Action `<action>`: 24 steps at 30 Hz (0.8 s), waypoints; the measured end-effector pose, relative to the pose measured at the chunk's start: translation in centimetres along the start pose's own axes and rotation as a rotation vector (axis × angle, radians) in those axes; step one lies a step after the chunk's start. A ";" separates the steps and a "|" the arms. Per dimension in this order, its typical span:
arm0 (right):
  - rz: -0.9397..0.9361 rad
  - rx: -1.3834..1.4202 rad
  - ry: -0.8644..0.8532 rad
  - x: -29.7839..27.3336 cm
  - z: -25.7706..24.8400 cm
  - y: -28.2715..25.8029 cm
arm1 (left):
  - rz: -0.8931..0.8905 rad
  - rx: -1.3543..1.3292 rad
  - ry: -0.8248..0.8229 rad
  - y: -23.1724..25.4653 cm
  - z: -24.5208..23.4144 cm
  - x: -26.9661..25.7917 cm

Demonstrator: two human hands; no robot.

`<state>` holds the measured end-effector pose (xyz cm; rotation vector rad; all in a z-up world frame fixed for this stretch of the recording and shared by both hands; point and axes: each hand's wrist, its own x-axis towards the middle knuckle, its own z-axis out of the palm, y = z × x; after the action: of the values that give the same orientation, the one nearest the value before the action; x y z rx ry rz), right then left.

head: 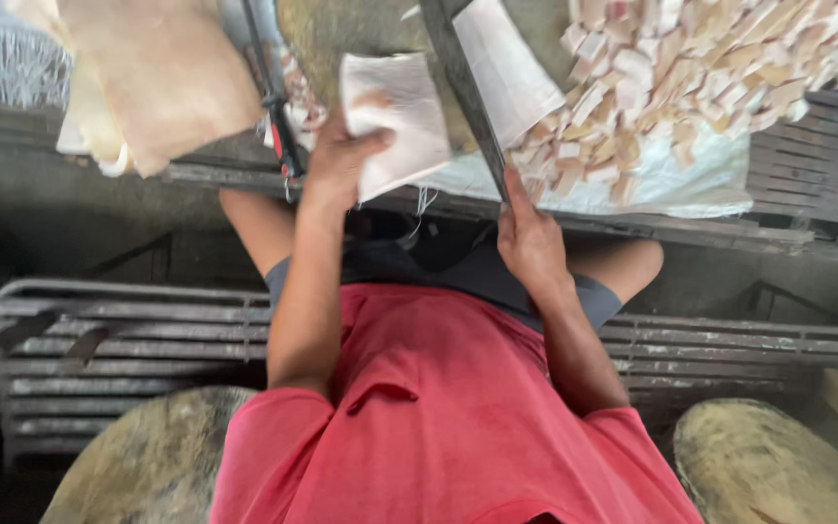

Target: The person sits cross-legged on a metal grate floor and uses a large knife to cut a rectangular block of pale meat into small cubes on a round wooden board. The person repeatedly slices the block and pushes the cut pieces onto a white sack beside the board.

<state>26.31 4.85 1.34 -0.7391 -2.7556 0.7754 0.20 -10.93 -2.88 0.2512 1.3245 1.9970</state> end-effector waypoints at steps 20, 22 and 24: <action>0.432 0.747 0.202 -1.8 -0.7 2.8 | 0.208 1.524 -0.027 -2.1 12.6 15.7; 0.447 0.741 0.196 -1.9 -0.6 2.7 | 0.165 1.554 -0.054 -3.2 11.9 17.0; 0.468 0.730 0.200 -1.8 -0.8 2.5 | 0.198 1.517 -0.092 -4.1 10.2 17.2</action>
<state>29.14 6.09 0.60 -1.1934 -1.8992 1.5645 -5.10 8.61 -5.50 1.1364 2.5303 0.6725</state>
